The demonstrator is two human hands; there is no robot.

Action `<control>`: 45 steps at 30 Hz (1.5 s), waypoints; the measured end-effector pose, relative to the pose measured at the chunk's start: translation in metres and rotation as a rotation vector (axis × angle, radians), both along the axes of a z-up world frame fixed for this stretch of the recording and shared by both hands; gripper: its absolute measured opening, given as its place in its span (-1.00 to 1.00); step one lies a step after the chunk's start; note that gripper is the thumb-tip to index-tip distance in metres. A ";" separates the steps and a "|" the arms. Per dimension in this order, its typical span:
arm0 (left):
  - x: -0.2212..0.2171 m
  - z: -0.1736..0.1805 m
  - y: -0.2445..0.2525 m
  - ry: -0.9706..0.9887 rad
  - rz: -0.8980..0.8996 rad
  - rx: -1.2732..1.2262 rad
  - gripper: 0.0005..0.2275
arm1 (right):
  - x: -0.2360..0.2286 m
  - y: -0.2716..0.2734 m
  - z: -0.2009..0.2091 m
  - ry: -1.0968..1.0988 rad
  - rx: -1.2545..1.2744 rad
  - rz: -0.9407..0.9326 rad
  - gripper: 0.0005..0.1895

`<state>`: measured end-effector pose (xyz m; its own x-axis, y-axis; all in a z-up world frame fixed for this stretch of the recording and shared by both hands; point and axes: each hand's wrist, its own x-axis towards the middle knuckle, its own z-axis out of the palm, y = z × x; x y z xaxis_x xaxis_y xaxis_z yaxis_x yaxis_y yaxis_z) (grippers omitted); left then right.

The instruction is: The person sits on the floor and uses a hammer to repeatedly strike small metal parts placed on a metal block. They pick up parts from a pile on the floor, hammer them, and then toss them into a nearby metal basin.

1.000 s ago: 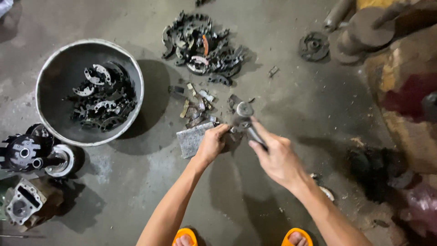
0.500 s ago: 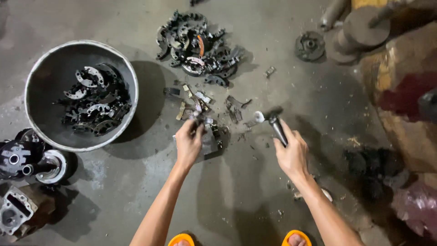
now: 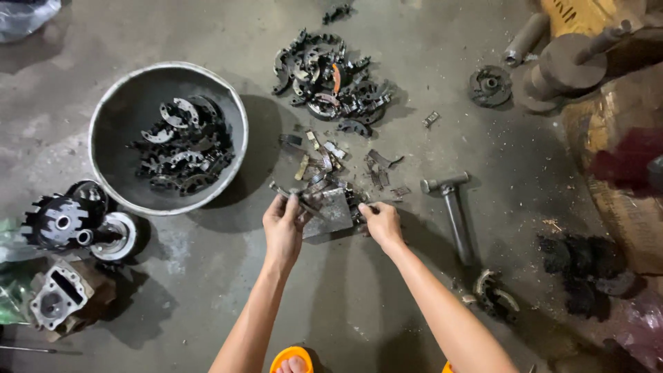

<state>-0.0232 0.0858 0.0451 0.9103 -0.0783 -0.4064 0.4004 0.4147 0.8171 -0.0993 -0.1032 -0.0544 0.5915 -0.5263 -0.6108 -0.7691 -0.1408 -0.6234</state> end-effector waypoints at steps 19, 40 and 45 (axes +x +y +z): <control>-0.020 0.001 0.009 0.031 -0.100 0.208 -0.87 | 0.006 -0.013 -0.016 -0.403 -0.507 0.135 -0.63; 0.021 -0.025 -0.089 -0.665 -0.470 0.654 -0.86 | -0.089 -0.155 -0.008 0.096 -0.627 0.161 -0.35; 0.021 -0.038 -0.092 -0.700 -0.579 0.687 -0.84 | -0.097 -0.170 -0.035 0.181 -0.602 0.192 -0.38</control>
<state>-0.0025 -0.0057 0.0070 0.8536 -0.5178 0.0576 -0.2473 -0.3053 0.9196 -0.1965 -0.2729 -0.0897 0.6245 -0.7025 -0.3414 -0.7809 -0.5699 -0.2557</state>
